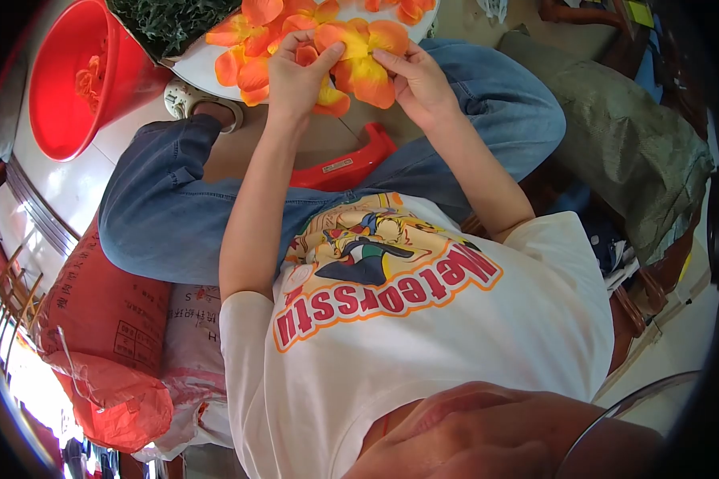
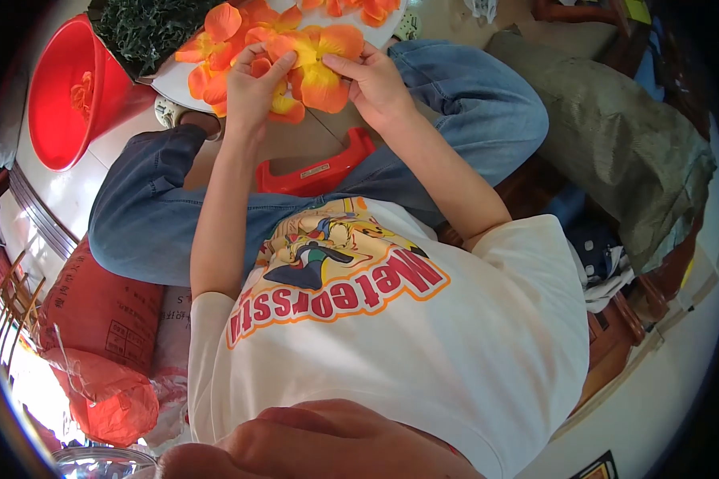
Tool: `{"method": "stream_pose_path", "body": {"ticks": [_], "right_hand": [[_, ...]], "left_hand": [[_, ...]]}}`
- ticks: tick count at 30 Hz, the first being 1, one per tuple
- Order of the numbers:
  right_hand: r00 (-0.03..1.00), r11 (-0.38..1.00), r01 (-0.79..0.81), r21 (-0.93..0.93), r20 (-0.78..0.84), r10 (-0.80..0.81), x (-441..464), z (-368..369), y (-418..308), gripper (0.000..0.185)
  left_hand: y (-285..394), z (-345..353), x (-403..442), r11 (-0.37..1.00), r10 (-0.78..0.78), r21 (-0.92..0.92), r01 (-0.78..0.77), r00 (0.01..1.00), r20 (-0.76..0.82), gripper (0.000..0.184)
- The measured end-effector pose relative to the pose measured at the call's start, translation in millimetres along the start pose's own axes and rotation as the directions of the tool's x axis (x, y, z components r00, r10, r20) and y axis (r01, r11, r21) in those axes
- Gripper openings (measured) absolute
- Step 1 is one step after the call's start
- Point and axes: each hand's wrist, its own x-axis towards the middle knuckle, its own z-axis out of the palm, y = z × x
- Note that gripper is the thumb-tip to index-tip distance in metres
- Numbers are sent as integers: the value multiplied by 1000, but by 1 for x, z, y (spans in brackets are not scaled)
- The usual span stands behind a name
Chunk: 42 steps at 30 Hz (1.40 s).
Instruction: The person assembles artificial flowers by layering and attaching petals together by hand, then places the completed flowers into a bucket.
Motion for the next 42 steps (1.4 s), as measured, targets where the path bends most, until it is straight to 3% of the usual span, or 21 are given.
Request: {"method": "stream_pose_path", "body": {"ticks": [1,2,4,5,6,8,10,13,21,24,28,31,34,35,38,40,42], "right_hand": [[1000,1000,1,-11,-17,-1,-2,-1,1,38],[981,981,154,-120,-97,-166,-5,0,4,38],[848,836,413,-360,-183,-498,-8,12,10,38],[658,605,517,-605,-172,-734,-3,21,9,33],[424,311,515,-798,-78,-902,4,34,7,29],[285,-111,471,-875,270,-920,2,35,0,27],[426,-271,616,-740,603,-675,-14,20,-15,30],[554,-133,612,-780,543,-631,-6,13,-1,20],[562,-142,612,-778,554,-615,0,8,-1,19],[549,-128,622,-772,547,-632,-3,9,-5,26],[460,-175,622,-763,538,-706,-31,11,-13,40],[576,-15,727,-687,622,-530,-61,8,-7,46],[837,391,541,-744,434,-333,-84,29,5,52],[868,491,495,-717,392,-303,-85,29,12,58],[902,621,432,-654,328,-281,-86,38,17,60],[976,762,186,-620,204,-73,-87,39,8,55],[986,853,-21,-522,128,103,-86,33,3,51]], "left_hand": [[0,1,-1,1000,7,1,-7,1000,-7,37],[0,1,-3,1000,11,2,-11,1000,-15,40],[1,2,-5,1000,25,-3,-25,999,-21,43],[1,2,-5,999,37,-5,-37,999,-24,44],[2,1,-4,999,40,5,-40,999,-27,44],[2,1,-4,999,43,25,-42,999,-30,44],[-2,0,-3,998,65,21,-65,997,-31,44],[0,-1,-4,990,94,110,-87,994,-56,44],[16,-13,-49,908,314,331,-258,941,-127,38],[16,-15,-68,994,97,83,-78,961,-260,32],[7,-18,-84,988,-16,-155,-29,960,-280,29],[21,-6,-97,955,-78,-297,19,979,-188,30],[26,9,-101,897,-112,-439,61,989,-91,32],[26,11,-101,864,-125,-497,82,991,-52,33],[27,10,-106,816,-131,-563,131,991,40,37],[30,13,-110,815,-143,-561,145,989,47,37],[27,9,-113,857,-106,-504,110,994,35,39]]}}
